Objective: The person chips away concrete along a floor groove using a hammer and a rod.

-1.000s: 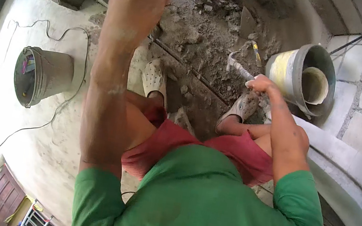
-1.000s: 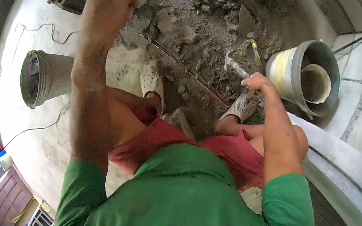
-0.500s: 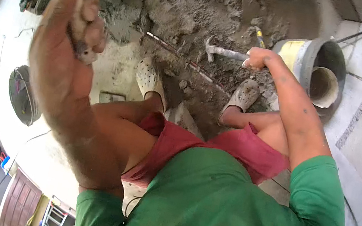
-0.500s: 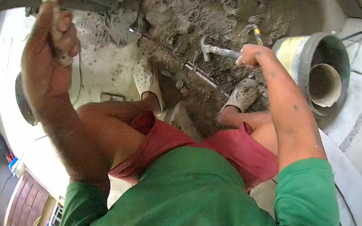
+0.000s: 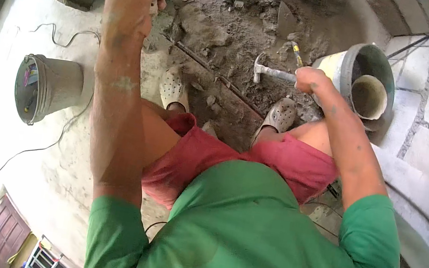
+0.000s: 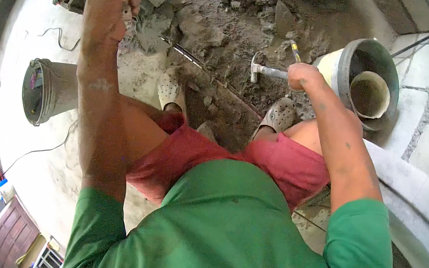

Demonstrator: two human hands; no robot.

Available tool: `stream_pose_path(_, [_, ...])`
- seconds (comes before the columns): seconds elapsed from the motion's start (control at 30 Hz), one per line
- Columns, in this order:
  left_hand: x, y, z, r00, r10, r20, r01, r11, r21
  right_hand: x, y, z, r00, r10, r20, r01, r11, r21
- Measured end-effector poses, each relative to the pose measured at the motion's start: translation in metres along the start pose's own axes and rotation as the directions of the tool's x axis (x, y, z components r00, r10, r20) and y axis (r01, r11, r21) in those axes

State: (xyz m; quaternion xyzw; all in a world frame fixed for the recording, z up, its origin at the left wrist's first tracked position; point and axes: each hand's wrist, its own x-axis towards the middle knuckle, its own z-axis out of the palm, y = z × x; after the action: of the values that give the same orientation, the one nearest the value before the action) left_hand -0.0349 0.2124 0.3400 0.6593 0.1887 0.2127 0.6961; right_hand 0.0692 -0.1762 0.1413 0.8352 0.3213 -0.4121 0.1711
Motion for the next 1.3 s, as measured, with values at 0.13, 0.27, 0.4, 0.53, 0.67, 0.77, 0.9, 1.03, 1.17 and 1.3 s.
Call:
stream_pose_path(0.13, [-0.012,0.007,0.005,0.998,0.006,0.058,-0.012,0.994,0.109,-0.021,-0.020,0.037,0.980,0.152,-0.130,-0.127,0.975,0.184])
stream_pose_path(0.27, [-0.035,0.023,0.001,0.992,-0.037,0.118,0.024,0.994,0.110,-0.050,-0.066,0.029,0.963,0.268,-0.033,-0.249,0.926,0.284])
stream_pose_path(0.4, [-0.045,0.039,-0.014,0.983,0.057,0.175,-0.075,0.993,0.095,-0.040,-0.081,0.016,0.946,0.323,-0.006,-0.308,0.906,0.290])
stream_pose_path(0.53, [-0.030,0.024,-0.036,0.985,0.061,0.164,-0.080,0.991,0.110,-0.021,-0.098,0.006,0.953,0.295,-0.062,-0.283,0.946,0.156])
stream_pose_path(0.67, [-0.045,0.067,-0.018,0.998,0.010,0.067,-0.027,0.967,0.254,-0.013,-0.123,-0.013,0.932,0.363,0.019,-0.362,0.924,0.122])
stream_pose_path(0.77, [-0.048,0.077,-0.009,1.000,-0.018,0.006,0.017,0.992,0.129,-0.019,-0.125,-0.021,0.934,0.356,0.034,-0.357,0.925,0.127])
stream_pose_path(0.9, [-0.041,0.058,0.004,0.993,0.028,0.116,-0.047,0.985,0.167,-0.022,-0.112,-0.004,0.952,0.280,-0.122,-0.252,0.946,0.203])
stream_pose_path(1.03, [-0.020,0.019,-0.005,0.976,0.043,0.212,-0.061,0.995,0.082,-0.030,-0.100,0.000,0.956,0.275,-0.102,-0.251,0.947,0.203])
stream_pose_path(1.17, [-0.073,0.111,0.023,0.976,0.162,0.146,-0.215,0.822,0.528,-0.024,-0.075,0.020,0.959,0.274,-0.078,-0.250,0.940,0.234])
stream_pose_path(1.3, [-0.064,0.117,0.010,0.962,0.179,0.205,-0.262,0.816,0.516,-0.001,-0.049,0.056,0.959,0.282,-0.016,-0.264,0.916,0.302])
